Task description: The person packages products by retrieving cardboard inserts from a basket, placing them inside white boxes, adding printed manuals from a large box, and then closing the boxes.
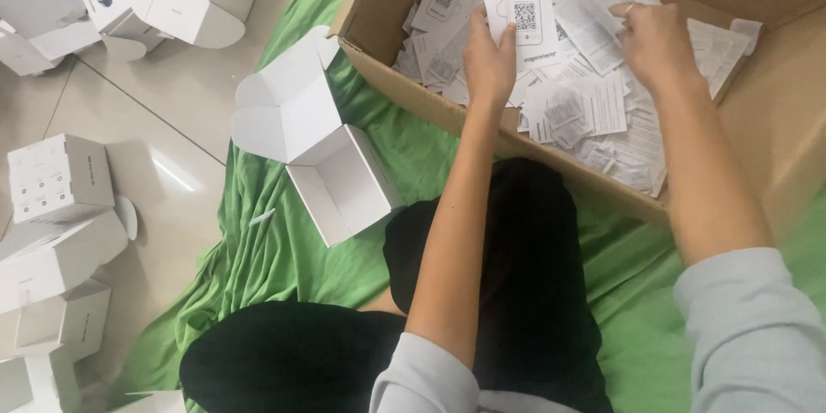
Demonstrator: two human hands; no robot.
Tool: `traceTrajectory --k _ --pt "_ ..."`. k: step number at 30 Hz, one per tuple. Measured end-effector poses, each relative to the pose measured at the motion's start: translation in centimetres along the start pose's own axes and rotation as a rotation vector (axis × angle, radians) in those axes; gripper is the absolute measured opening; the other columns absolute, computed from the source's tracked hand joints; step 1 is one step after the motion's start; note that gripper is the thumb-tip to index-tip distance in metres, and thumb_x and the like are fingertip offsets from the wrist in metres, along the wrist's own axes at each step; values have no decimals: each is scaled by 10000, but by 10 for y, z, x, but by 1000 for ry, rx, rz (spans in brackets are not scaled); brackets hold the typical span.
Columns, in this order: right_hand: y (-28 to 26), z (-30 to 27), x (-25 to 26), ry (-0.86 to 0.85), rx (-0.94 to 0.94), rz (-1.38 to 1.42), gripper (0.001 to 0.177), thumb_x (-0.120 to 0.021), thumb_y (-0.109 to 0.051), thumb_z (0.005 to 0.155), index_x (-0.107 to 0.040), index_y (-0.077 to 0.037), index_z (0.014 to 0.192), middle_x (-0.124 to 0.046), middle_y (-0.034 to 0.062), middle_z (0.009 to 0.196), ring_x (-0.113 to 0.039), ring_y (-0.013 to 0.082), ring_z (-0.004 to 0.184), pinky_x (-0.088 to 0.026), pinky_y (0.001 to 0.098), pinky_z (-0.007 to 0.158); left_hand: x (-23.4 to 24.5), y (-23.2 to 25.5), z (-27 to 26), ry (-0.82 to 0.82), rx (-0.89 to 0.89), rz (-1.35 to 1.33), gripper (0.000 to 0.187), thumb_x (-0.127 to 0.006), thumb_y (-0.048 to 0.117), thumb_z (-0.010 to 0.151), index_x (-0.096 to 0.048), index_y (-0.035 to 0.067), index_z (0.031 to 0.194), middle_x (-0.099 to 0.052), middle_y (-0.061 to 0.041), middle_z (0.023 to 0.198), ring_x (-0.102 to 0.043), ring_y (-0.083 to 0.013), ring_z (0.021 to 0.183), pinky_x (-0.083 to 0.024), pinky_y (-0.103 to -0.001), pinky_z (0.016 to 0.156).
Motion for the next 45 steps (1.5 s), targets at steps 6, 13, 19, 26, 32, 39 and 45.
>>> traceTrajectory --k 6,13,19,26,32,39,45 --pt "5 -12 52 307 -11 503 306 -834 8 875 -777 -69 1167 -777 93 1017 -747 137 886 -600 290 766 1 15 -4 -64 51 24 452 -622 114 949 -508 13 1374 -756 -224 1138 -751 -343 1084 -559 -420 929" --pt "3 -7 36 243 -10 448 241 -840 -5 855 -788 -99 1071 -787 62 992 -750 127 871 -593 291 763 0 -5 -5 6 18 -15 454 -652 109 939 -506 -4 1354 -736 -233 1170 -727 -341 1104 -542 -424 930" --pt "1 13 35 378 5 358 242 -865 -78 843 -796 -98 1074 -781 96 1014 -742 190 874 -582 346 767 -6 -6 11 15 -140 -24 390 -670 84 948 -529 -24 1295 -726 -249 1179 -708 -373 1139 -530 -437 950" --pt "9 11 25 338 3 339 162 -777 -175 999 -809 -144 1154 -778 118 1068 -743 237 903 -563 386 801 -3 2 3 11 -75 -23 401 -665 91 925 -522 -8 1287 -746 -229 1141 -732 -349 1091 -543 -422 913" --pt "16 17 -3 456 147 44 253 -721 -52 980 -800 -162 1194 -759 142 1144 -706 287 1048 -515 455 939 -6 -4 -2 -4 -38 -52 417 -653 89 925 -524 -11 1308 -736 -231 1154 -734 -338 1102 -544 -420 930" --pt "-19 19 -11 68 143 189 385 -811 -259 868 -753 -172 1238 -764 129 1107 -730 259 994 -533 454 950 -1 7 3 -11 -56 -43 411 -653 98 946 -527 -26 1317 -725 -255 1157 -711 -366 1116 -533 -429 945" --pt "-12 13 -18 9 120 176 524 -817 -334 902 -706 -87 1351 -730 162 1232 -700 291 1085 -543 442 937 8 2 0 109 -61 -94 392 -604 94 972 -530 -22 1339 -743 -244 1145 -733 -359 1068 -547 -436 922"
Point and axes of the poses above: each hand's wrist, its own z-axis towards the middle knuckle, its own x-axis out of the back of the hand, y = z × x, the point moved 3 cm from there along z, towards the middle knuckle
